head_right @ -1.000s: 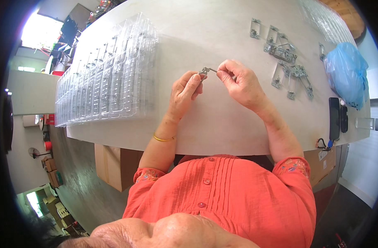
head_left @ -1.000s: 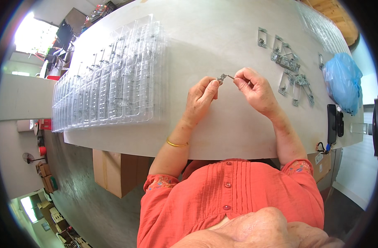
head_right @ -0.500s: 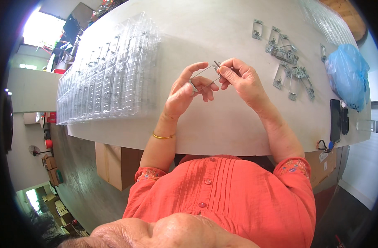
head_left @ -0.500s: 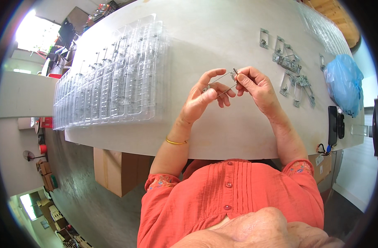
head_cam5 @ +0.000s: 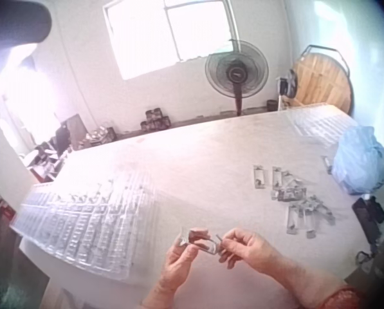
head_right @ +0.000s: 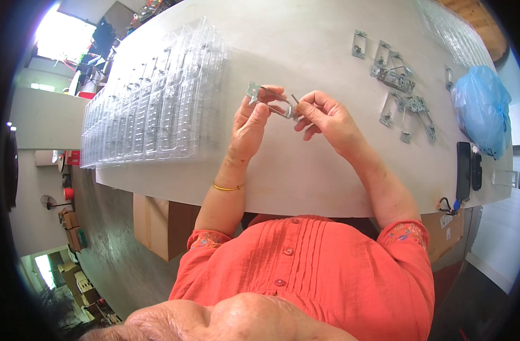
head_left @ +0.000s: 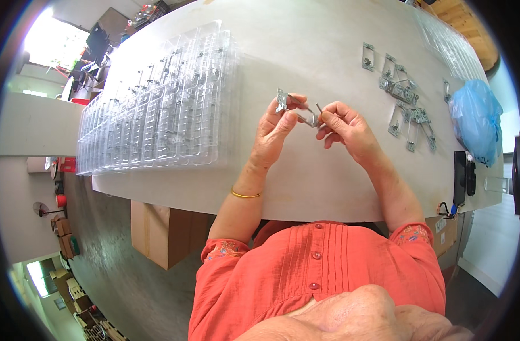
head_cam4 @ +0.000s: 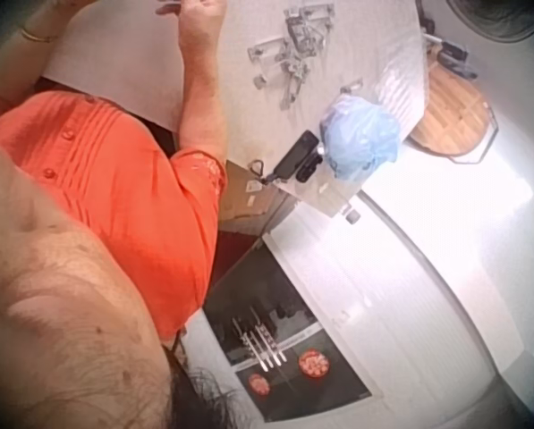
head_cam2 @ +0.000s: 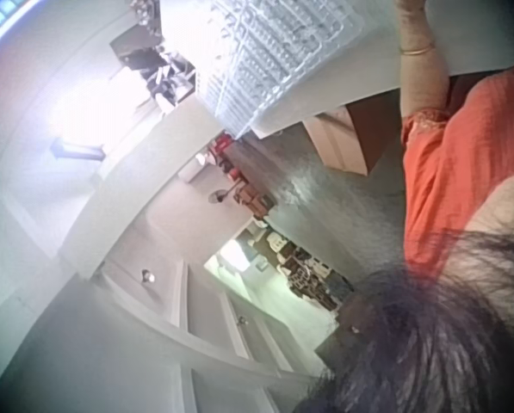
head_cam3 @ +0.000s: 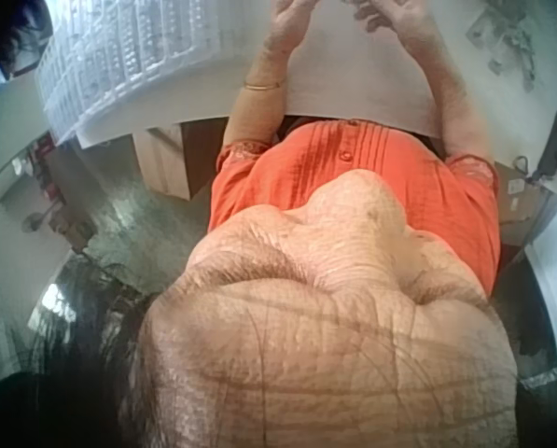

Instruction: The person assembles metal brackets by inserting metal pins into them by hand, places the assembled parts into a plastic tray, and picks up a black plastic case.

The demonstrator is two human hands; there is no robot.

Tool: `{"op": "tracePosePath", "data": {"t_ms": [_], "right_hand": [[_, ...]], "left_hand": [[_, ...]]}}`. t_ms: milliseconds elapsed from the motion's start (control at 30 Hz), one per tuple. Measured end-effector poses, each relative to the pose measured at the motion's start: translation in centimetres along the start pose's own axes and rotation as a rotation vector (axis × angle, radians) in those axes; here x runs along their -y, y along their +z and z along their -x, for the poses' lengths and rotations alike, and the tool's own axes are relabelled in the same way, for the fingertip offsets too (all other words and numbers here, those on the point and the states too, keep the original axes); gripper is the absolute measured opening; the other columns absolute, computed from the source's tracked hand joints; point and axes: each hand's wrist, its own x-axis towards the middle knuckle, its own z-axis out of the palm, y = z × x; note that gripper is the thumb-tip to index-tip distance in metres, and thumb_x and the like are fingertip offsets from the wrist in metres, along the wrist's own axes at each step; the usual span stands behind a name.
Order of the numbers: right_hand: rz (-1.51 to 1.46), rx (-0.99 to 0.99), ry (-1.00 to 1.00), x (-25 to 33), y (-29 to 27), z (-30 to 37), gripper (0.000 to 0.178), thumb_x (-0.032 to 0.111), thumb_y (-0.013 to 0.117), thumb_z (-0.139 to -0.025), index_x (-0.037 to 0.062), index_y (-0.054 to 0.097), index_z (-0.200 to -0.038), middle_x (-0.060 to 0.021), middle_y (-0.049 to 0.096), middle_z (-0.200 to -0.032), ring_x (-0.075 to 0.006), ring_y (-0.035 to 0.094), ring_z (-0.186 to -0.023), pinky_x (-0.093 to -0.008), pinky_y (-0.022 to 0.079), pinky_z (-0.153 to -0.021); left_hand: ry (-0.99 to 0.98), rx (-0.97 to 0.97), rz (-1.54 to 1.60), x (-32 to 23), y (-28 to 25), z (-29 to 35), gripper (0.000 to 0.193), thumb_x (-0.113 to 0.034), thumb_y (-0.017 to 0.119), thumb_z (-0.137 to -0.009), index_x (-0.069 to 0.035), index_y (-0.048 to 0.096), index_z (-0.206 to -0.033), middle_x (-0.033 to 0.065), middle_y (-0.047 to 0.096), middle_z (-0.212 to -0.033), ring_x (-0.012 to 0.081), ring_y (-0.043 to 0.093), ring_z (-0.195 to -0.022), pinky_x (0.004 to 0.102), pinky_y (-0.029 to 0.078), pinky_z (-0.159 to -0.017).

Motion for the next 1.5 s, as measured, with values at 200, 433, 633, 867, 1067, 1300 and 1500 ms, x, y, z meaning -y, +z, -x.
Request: {"op": "tracePosePath", "data": {"t_ms": [200,433,633,867,1067,1300,1500], "right_hand": [[0.403,-0.146,-0.155,0.7,0.1,0.6,0.014,0.019,0.060,-0.102,0.0059,0.063,-0.098,0.0031,0.059,-0.078,-0.0057,0.055,-0.069,-0.0234,0.047,-0.061],[0.354,-0.094,-0.305,1.2,1.3,1.7,0.011,0.016,0.060,-0.101,0.0062,0.062,-0.098,0.0039,0.055,-0.070,-0.0028,0.050,-0.060,-0.0202,0.040,-0.052],[0.393,-0.085,-0.259,1.0,1.2,1.6,0.010,0.015,0.060,-0.101,0.0066,0.062,-0.097,0.0048,0.053,-0.068,-0.0018,0.048,-0.059,-0.0201,0.039,-0.051],[0.440,-0.093,-0.238,1.0,1.2,1.6,0.008,0.014,0.060,-0.101,0.0058,0.060,-0.101,0.0047,0.053,-0.067,-0.0021,0.048,-0.059,-0.0201,0.039,-0.052],[0.369,-0.075,-0.192,1.6,1.7,2.0,0.020,0.015,0.057,-0.102,0.0030,0.053,-0.118,0.0028,0.053,-0.067,-0.0045,0.048,-0.059,-0.0209,0.040,-0.053],[0.271,-0.025,-0.097,1.5,0.8,1.2,0.026,0.020,0.055,-0.104,0.0013,0.055,-0.122,0.0013,0.055,-0.069,-0.0052,0.049,-0.058,-0.0226,0.043,-0.054],[0.394,-0.051,-0.131,0.6,0.3,1.0,0.014,0.018,0.058,-0.103,0.0057,0.065,-0.107,0.0043,0.058,-0.077,-0.0051,0.053,-0.069,-0.0218,0.046,-0.059]], "left_hand": [[-0.255,-0.024,0.206,-0.8,1.0,0.1,0.040,-0.031,0.039,-0.108,0.002,0.055,-0.125,0.0093,0.060,-0.096,0.0216,0.061,-0.087,0.0335,0.051,-0.080],[-0.372,0.060,-0.074,-1.3,1.4,0.4,0.052,-0.046,0.034,-0.108,0.000,0.057,-0.118,0.0007,0.048,-0.074,0.0086,0.039,-0.060,0.0227,0.030,-0.055],[-0.361,0.066,-0.143,-1.3,1.6,0.4,0.052,-0.048,0.038,-0.107,-0.001,0.060,-0.113,-0.0025,0.043,-0.074,0.0063,0.035,-0.062,0.0211,0.026,-0.055],[-0.334,0.028,-0.238,-1.2,1.8,0.7,0.052,-0.046,0.040,-0.107,0.000,0.063,-0.114,-0.0044,0.038,-0.071,0.0070,0.034,-0.065,0.0238,0.029,-0.058],[-0.230,0.015,-0.456,-1.4,1.4,0.6,0.047,-0.040,0.043,-0.108,0.001,0.066,-0.108,0.0004,0.043,-0.070,0.0119,0.040,-0.065,0.0293,0.037,-0.060],[0.019,0.081,-0.718,-0.5,1.6,0.8,0.033,-0.031,0.054,-0.104,0.000,0.066,-0.106,0.0133,0.063,-0.080,0.0274,0.059,-0.069,0.0359,0.049,-0.064],[0.130,0.065,-0.777,0.2,1.7,0.7,0.032,-0.031,0.056,-0.103,-0.001,0.067,-0.106,0.0126,0.066,-0.083,0.0271,0.061,-0.065,0.0355,0.049,-0.059]]}}
